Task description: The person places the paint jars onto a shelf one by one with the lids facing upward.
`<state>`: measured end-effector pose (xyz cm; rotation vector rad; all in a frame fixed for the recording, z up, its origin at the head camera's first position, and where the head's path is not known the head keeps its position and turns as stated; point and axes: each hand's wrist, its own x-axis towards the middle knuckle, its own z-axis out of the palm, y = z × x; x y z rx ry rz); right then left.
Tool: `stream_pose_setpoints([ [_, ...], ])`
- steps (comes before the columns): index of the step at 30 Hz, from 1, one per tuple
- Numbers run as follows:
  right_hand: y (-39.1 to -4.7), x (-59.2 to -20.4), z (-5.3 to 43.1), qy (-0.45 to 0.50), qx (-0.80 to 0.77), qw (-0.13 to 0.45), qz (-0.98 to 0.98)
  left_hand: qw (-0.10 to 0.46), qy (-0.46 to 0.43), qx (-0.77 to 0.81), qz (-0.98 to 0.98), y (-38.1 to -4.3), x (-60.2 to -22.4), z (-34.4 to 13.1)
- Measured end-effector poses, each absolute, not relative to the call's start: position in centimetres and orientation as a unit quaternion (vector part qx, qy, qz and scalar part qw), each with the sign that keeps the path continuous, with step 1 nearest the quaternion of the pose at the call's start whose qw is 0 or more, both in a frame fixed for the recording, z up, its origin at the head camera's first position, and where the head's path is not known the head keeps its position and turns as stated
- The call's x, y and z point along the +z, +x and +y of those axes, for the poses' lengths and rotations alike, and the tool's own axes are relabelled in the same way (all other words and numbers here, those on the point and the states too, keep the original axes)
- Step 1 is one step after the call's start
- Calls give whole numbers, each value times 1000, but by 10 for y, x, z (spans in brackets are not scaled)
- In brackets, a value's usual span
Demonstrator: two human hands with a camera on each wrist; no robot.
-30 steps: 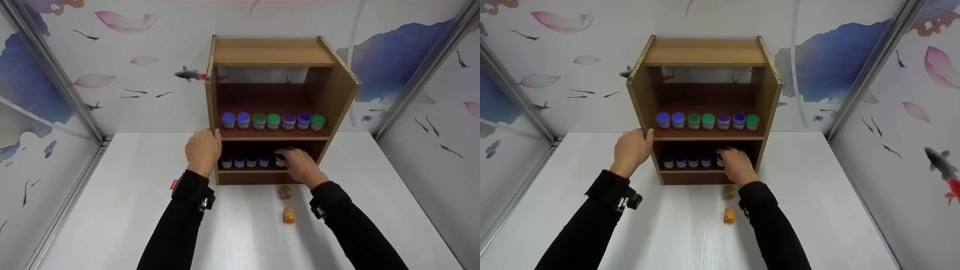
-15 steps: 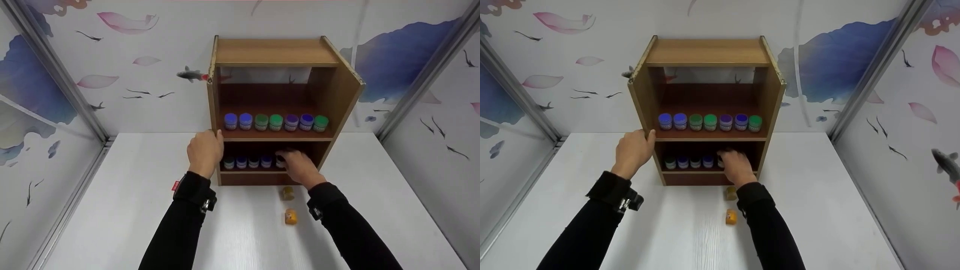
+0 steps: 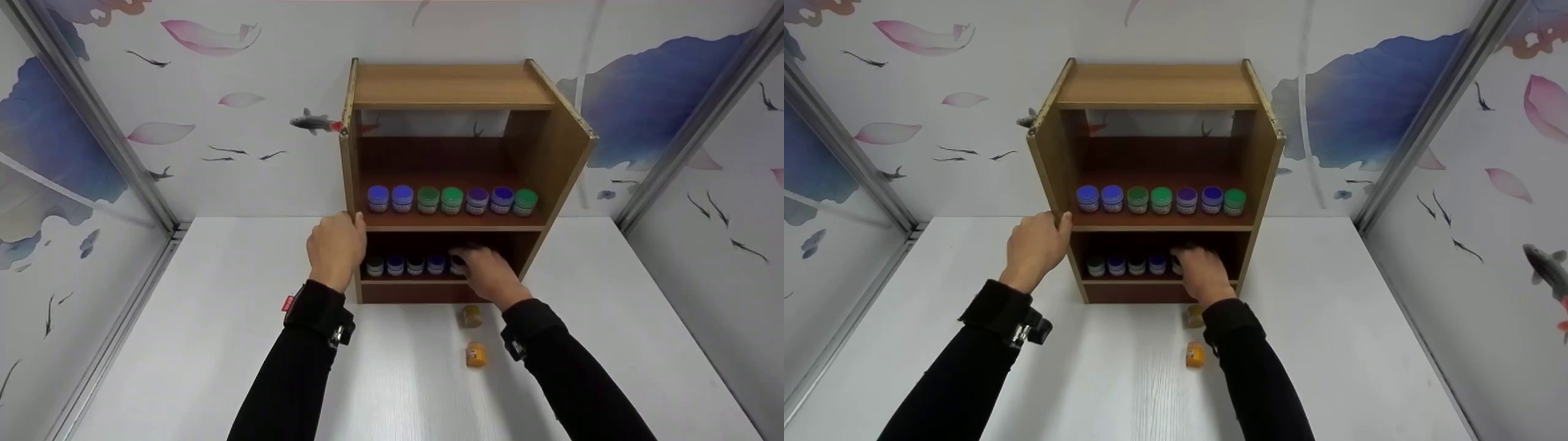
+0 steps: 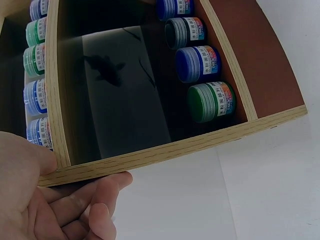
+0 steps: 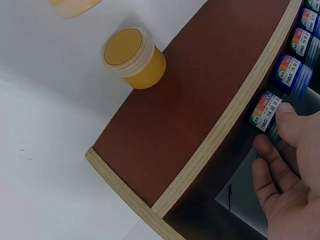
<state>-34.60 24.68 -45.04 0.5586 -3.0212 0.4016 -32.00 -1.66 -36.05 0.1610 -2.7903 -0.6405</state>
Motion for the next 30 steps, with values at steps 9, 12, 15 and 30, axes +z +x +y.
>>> stream_pose_setpoints([
  [9, -342, -448, 252, 183, 124, 36, -975, 131, 52, -222, -965, -319, -359, -14],
  [12, -340, -446, 253, 182, 119, 44, -975, 129, 55, -221, -965, -319, -359, -15],
  [15, -337, -445, 256, 183, 117, 62, -974, 134, 54, -219, -965, -319, -360, -16],
  [30, -306, -452, 292, 222, 153, 147, -952, 138, 48, -217, -965, -319, -360, -17],
])
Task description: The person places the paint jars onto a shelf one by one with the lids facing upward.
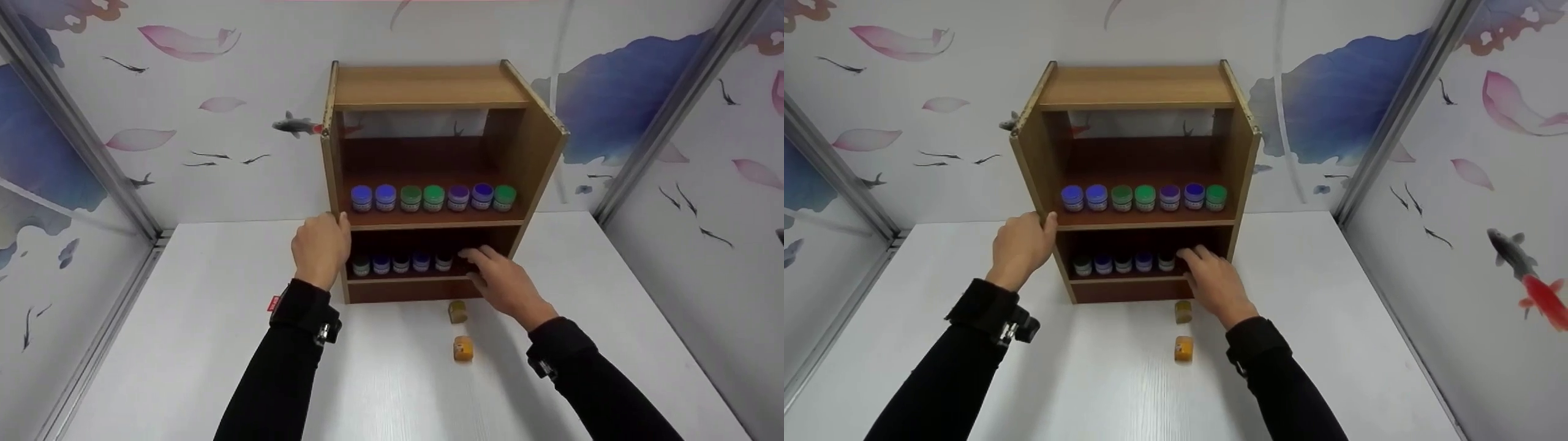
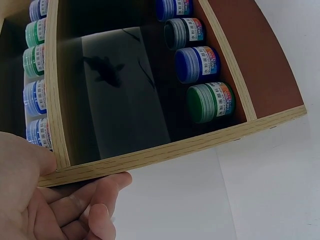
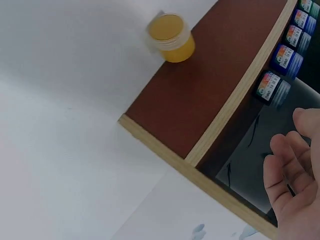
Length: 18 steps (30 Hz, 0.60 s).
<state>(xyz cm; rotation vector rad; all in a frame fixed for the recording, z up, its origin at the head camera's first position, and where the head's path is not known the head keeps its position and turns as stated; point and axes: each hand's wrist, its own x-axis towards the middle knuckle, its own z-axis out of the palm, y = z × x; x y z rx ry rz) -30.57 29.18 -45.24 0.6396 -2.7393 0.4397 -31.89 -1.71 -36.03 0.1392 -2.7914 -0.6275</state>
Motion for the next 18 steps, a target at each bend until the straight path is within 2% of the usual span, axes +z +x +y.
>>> stream_pose_setpoints([
  [10, -291, -472, 307, 208, 156, 111, -959, 127, 48, -218, -966, -319, -360, -18],
  [18, -285, -494, 303, 185, 162, 74, -966, 141, 40, -215, -966, -319, -361, -18],
])
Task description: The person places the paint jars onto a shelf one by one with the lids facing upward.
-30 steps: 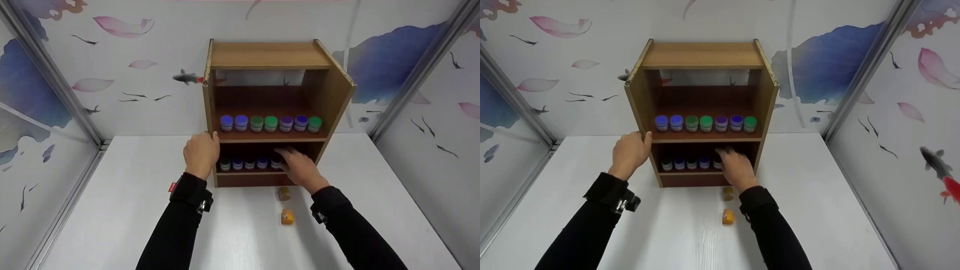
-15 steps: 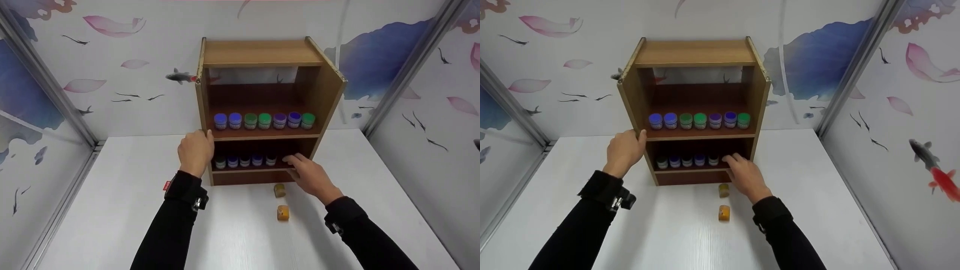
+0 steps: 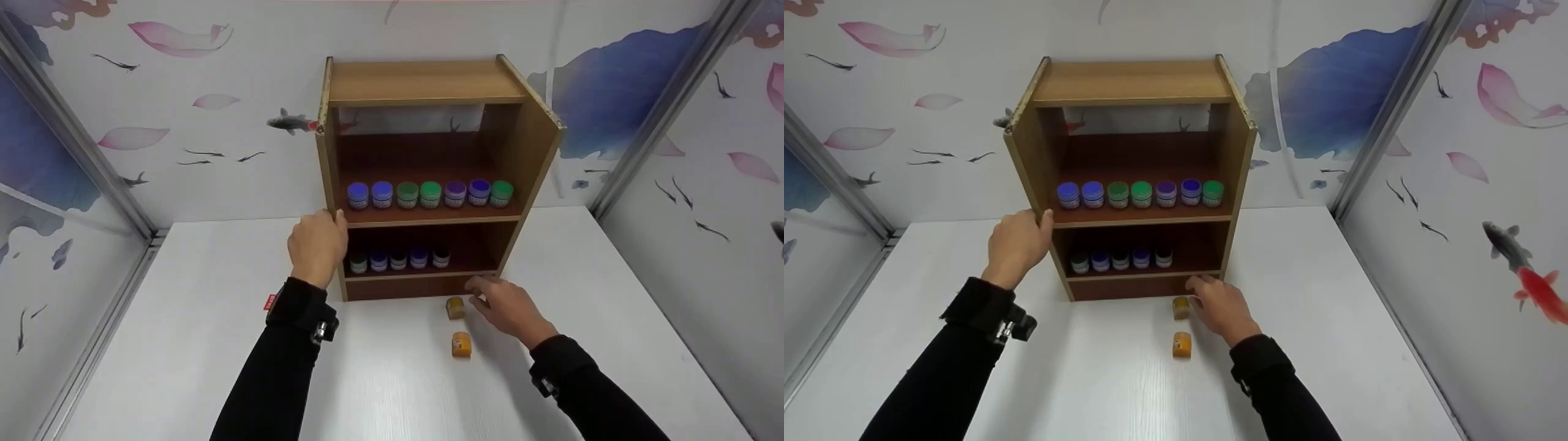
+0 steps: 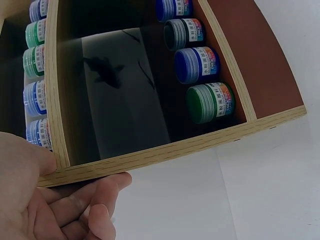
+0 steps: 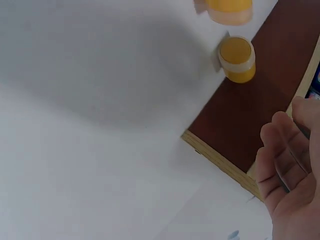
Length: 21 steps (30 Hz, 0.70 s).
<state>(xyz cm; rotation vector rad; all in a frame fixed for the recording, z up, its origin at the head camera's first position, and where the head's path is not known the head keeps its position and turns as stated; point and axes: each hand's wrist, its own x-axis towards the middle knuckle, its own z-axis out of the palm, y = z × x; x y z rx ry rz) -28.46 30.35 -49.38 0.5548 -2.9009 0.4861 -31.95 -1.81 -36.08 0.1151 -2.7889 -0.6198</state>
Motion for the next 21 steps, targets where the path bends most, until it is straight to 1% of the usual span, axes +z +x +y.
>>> stream_pose_setpoints([
  [8, -282, -504, 294, 118, 170, 29, -978, 142, 44, -219, -964, -319, -361, -19],
  [15, -283, -511, 281, 48, 195, -30, -979, 134, 49, -216, -966, -320, -359, -19],
  [21, -283, -521, 274, 27, 194, -32, -980, 133, 49, -218, -966, -320, -360, -18],
])
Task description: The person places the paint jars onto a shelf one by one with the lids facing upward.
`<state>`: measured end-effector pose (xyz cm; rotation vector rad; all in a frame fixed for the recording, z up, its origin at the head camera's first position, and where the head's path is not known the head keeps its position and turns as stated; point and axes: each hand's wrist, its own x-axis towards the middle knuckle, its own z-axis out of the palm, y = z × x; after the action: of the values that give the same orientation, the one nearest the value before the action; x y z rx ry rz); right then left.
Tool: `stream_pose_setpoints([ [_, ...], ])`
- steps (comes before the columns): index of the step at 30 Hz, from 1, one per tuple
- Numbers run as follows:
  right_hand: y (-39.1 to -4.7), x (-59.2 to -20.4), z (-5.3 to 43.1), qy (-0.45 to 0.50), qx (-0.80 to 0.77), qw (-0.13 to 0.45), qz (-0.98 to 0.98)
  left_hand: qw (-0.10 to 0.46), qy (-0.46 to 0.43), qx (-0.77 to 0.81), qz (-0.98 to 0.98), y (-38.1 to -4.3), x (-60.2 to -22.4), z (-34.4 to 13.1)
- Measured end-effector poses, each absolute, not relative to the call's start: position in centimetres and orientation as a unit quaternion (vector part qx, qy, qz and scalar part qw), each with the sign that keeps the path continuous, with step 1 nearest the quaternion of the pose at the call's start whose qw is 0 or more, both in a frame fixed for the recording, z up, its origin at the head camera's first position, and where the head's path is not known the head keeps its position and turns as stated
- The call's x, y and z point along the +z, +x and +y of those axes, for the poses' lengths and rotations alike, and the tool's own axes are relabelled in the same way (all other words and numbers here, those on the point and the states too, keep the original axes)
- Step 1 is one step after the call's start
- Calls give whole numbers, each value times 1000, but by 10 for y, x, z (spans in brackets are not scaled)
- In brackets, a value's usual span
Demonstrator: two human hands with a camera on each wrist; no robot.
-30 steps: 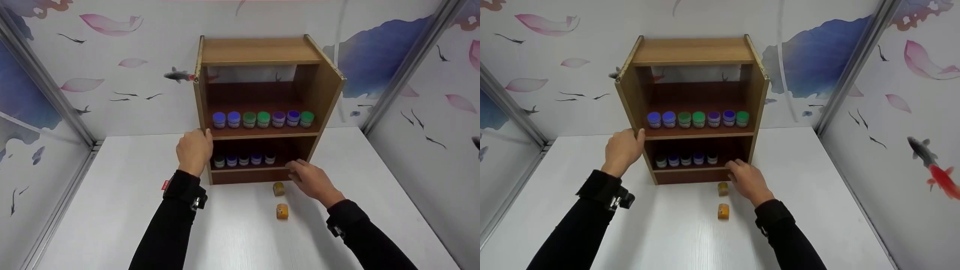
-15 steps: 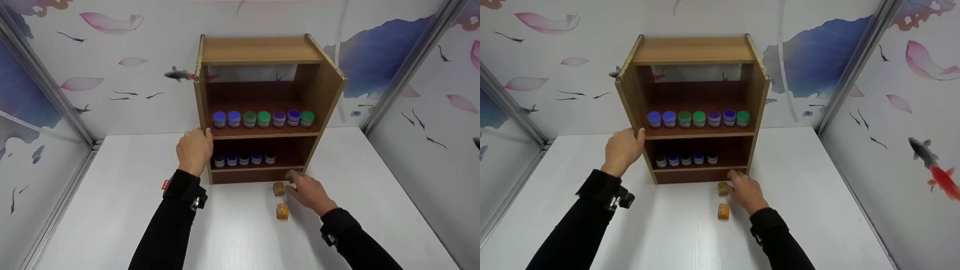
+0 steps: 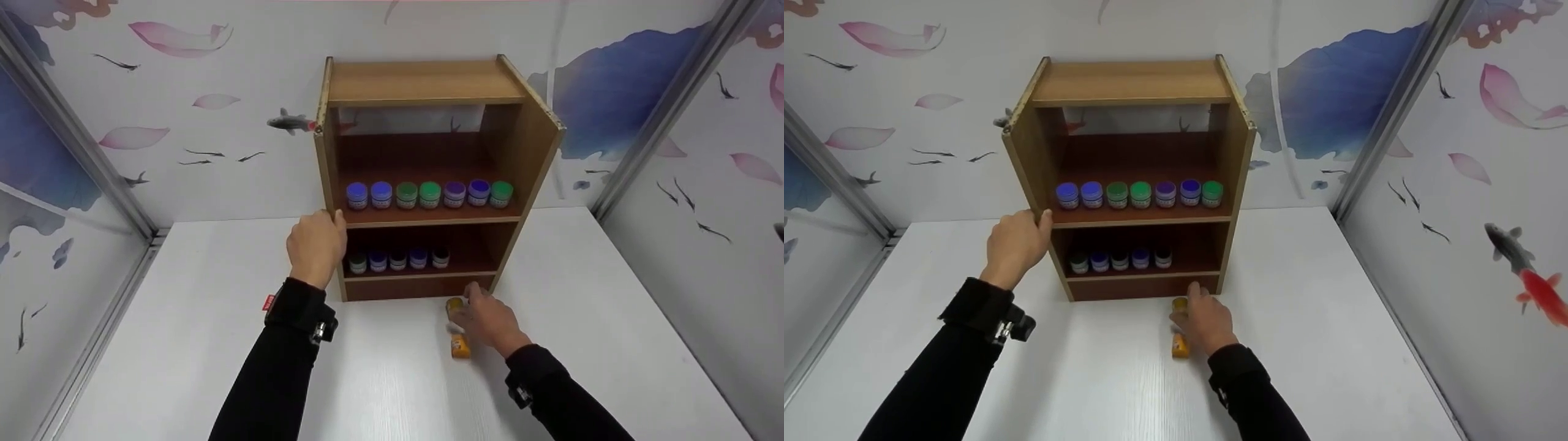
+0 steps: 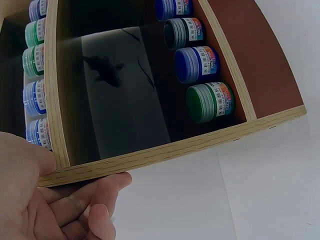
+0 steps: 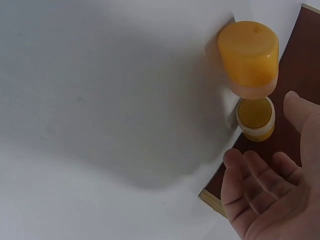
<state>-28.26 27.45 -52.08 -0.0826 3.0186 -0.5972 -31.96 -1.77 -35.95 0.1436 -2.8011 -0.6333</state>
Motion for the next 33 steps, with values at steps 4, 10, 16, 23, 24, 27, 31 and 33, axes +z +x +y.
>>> stream_pose_setpoints([
  [4, -281, -527, 271, -15, -200, 23, 979, 133, 50, -219, -965, -319, -360, -17],
  [10, -281, -532, 265, -18, -186, 5, 982, 134, 46, -218, -966, -319, -359, -17],
  [16, -282, -535, 261, -20, -165, -4, 986, 129, 49, -221, -965, -320, -360, -17],
  [23, -282, -540, 263, -33, -164, -15, 986, 125, 52, -227, -964, -320, -360, -17],
  [24, -282, -540, 263, -34, -166, -17, 985, 125, 53, -228, -964, -320, -360, -17],
  [27, -283, -539, 263, -36, -168, -15, 985, 124, 54, -231, -963, -321, -360, -16],
  [31, -285, -539, 264, -39, -177, -8, 983, 122, 55, -232, -963, -321, -361, -17],
  [33, -285, -539, 264, -42, -180, -7, 983, 123, 56, -229, -964, -321, -361, -17],
])
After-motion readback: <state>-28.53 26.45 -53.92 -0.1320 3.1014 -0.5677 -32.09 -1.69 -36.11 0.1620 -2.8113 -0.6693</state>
